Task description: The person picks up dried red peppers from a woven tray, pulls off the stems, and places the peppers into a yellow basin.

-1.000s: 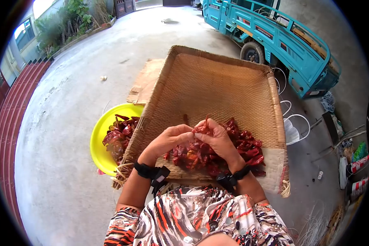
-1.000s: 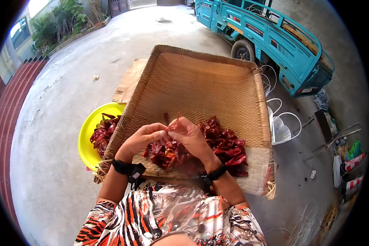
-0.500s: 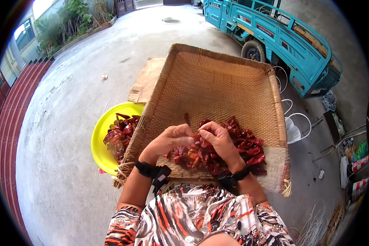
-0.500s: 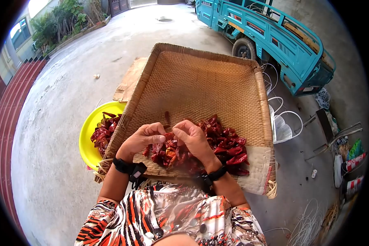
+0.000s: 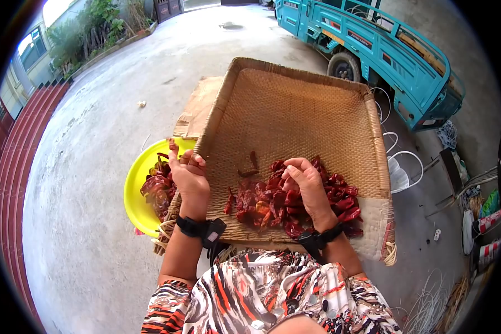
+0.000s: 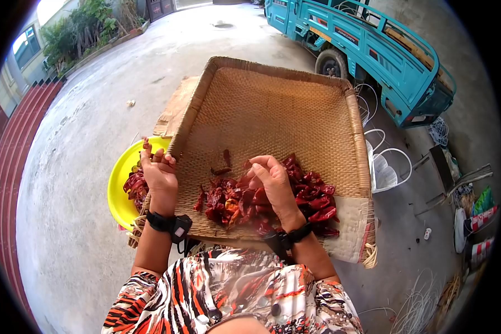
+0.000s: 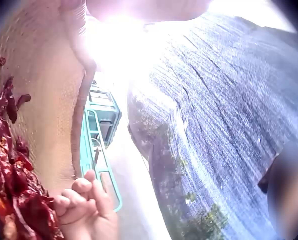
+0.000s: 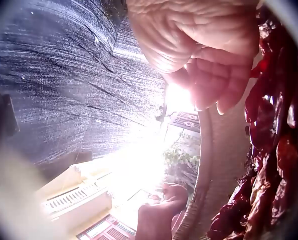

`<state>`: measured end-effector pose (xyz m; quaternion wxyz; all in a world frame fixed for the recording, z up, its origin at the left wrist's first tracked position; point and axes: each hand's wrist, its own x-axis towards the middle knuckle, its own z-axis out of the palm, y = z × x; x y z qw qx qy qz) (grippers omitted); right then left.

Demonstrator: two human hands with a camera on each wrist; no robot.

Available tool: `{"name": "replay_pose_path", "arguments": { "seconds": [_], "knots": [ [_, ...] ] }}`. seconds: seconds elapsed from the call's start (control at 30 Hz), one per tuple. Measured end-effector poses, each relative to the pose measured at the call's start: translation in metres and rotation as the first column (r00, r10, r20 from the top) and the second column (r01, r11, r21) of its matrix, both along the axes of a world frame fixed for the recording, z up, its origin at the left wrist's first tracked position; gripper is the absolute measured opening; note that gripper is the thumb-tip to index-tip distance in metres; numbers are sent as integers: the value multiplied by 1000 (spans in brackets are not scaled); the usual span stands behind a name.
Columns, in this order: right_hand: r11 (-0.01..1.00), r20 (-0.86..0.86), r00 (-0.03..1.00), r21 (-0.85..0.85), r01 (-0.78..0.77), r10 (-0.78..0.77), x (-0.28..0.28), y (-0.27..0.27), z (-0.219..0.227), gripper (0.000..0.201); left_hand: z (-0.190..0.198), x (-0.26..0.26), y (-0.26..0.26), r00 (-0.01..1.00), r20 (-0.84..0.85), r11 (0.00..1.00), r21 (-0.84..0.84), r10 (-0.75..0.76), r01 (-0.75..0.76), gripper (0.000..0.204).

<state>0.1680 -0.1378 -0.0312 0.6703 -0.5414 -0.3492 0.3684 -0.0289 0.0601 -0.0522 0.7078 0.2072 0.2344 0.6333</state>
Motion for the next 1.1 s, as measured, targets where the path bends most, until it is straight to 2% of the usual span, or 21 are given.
{"name": "replay_pose_path", "arguments": {
  "seconds": [0.1,0.13,0.17,0.23,0.27,0.3,0.37,0.4,0.5,0.53,0.63,0.67,0.73,0.83,0.93,1.03,1.1],
  "knots": [
    [1000,-6,1000,-12,-1,0,-1,0,0,16,-42,-6,26,992,0,992,-28,-123,123,31],
    [1000,1,1000,-14,-5,5,-2,2,0,16,-1,6,3,918,-316,970,-96,-241,222,27],
    [1000,9,1000,-16,-3,4,-2,2,0,16,6,5,-7,845,-383,910,28,-373,415,26],
    [1000,32,999,-17,-6,7,-3,2,-1,18,22,12,-26,591,-687,784,49,-423,618,24],
    [1000,43,999,-17,-7,7,-4,2,-2,19,10,19,-27,451,-853,708,147,-264,691,26],
    [1000,40,999,-16,-15,15,-4,3,-3,19,-6,25,-26,305,-950,604,209,-60,769,27],
    [999,32,999,-16,-28,29,-3,3,-6,18,-17,27,-27,176,-903,325,316,393,891,31],
    [999,28,999,-18,-32,32,-3,2,-6,18,-20,25,-29,110,-886,285,259,450,923,31],
    [999,25,999,-25,-38,39,-3,2,-7,17,-26,20,-39,-64,-852,313,120,520,942,29],
    [999,30,999,-27,-39,39,-3,2,-7,16,-29,21,-38,-53,-863,328,134,502,935,26],
    [998,62,997,-44,-40,43,-5,2,-6,16,-30,24,-26,21,-833,237,182,553,954,22],
    [998,77,996,-51,-40,44,-5,3,-6,16,-29,25,-26,59,-875,289,222,480,931,20],
    [999,132,991,-39,-3,9,-8,5,-8,17,-5,25,-37,151,-932,399,283,331,872,15],
    [998,301,953,-50,45,-28,-12,6,-9,18,13,24,-43,358,-925,354,379,127,855,14],
    [999,405,914,-46,26,-5,-16,7,-9,18,8,29,-49,487,-809,433,328,-331,840,15],
    [999,381,924,-48,-18,35,-21,7,-5,15,15,26,-51,490,-708,407,305,-508,861,14],
    [996,354,932,-70,-64,84,-22,7,-5,13,20,23,-52,478,-686,389,297,-548,872,14]
  ]
}}
